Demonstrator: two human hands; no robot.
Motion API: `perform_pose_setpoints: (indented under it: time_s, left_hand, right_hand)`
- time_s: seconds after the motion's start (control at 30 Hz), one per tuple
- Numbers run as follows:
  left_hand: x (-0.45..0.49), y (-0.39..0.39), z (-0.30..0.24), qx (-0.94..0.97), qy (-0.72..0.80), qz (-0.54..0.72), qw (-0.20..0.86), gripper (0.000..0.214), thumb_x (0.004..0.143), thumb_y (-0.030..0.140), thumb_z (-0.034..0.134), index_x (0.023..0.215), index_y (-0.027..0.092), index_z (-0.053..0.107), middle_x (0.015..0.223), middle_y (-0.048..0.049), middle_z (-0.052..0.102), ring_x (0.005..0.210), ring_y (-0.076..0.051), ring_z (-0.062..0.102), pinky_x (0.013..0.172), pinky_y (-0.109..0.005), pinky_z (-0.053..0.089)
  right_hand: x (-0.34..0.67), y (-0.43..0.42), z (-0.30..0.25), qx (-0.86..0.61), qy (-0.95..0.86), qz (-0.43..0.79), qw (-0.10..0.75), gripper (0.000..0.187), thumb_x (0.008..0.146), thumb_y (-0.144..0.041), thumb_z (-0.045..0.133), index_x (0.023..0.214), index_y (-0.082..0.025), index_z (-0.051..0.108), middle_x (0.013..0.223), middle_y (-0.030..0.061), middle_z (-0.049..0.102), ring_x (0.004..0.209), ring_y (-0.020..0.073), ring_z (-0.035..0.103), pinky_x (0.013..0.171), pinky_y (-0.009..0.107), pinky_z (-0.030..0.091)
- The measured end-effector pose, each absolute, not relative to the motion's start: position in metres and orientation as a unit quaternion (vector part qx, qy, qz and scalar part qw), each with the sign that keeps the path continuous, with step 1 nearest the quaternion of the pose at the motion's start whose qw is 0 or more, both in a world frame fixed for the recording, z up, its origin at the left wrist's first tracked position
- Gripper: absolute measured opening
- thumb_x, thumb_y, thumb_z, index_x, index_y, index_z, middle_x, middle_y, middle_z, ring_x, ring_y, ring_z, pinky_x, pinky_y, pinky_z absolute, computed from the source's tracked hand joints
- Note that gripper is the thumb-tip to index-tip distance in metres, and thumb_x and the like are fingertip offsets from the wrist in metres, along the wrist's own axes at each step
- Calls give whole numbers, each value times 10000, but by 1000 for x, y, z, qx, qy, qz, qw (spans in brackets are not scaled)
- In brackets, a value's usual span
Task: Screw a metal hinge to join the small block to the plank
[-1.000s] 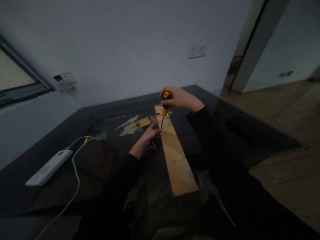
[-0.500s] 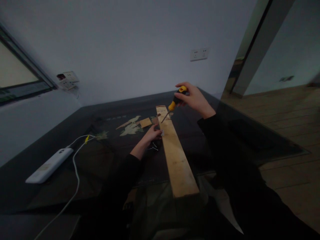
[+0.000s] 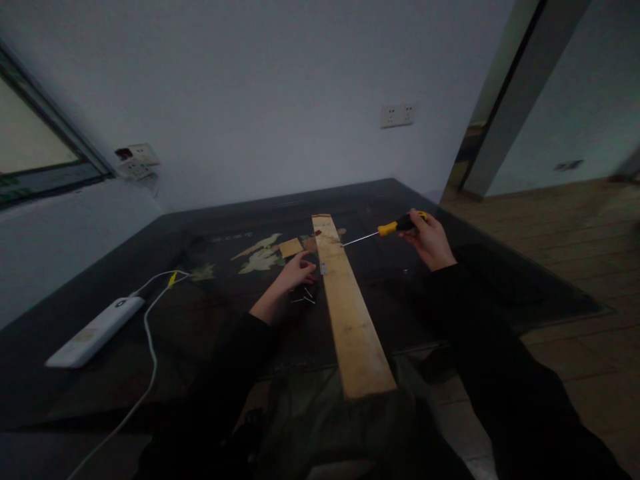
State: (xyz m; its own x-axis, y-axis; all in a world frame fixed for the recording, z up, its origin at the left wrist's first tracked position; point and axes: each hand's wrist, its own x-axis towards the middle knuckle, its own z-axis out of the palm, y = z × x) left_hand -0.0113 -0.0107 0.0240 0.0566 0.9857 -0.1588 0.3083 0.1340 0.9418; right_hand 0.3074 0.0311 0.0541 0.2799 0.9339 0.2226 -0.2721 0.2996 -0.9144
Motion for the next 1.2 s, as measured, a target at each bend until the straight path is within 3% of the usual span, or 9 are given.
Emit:
perform_pose_setpoints:
  time_s: [0.13,0.23,0.57,0.8,0.97,1.2]
  left_hand:
    - [-40,-18,22,640,596,325,360,305,839,200,588,1137,147,624,804,-41,650,610,-127,625,529,-209,466]
    - [-60,-26,21,727,541,277,320,160,798,256,637,905,155,702,744,-42,668,646,-143,605,579,-224,453]
    - [-61,-35,23,811,443,234,304,158,753,252,676,888,185,724,879,-42,625,683,-123,543,640,-236,429]
    - [-64,-31,18,810,444,231,305,85,788,252,658,800,171,677,821,-38,617,703,-133,547,656,-244,422]
    - [-63,-30,16,723,480,302,394,102,783,253,668,818,167,627,805,-44,670,723,-144,615,704,-265,475]
    - [-63,-25,15,676,509,389,365,125,784,282,674,830,170,645,818,-51,689,783,-166,654,747,-275,497]
  right_hand:
    - [305,34,48,-431,-408,409,693,433,644,-543,784,784,-201,557,659,-23,629,451,72,564,355,171,365]
    - [303,36,43,-423,-409,407,698,431,643,-550,780,765,-199,561,655,-21,624,458,71,557,374,176,383]
    - [303,41,35,-413,-401,414,705,423,638,-531,786,756,-209,538,634,-46,571,461,60,509,391,185,385]
    - [305,39,41,-401,-398,413,714,388,673,-514,771,734,-213,534,637,-48,551,487,63,501,407,185,390]
    - [303,37,43,-414,-401,405,710,373,708,-515,743,740,-218,521,651,-41,560,480,63,495,416,192,402]
    - [303,39,43,-406,-396,406,716,372,704,-517,744,753,-223,522,662,-39,567,493,69,502,427,199,417]
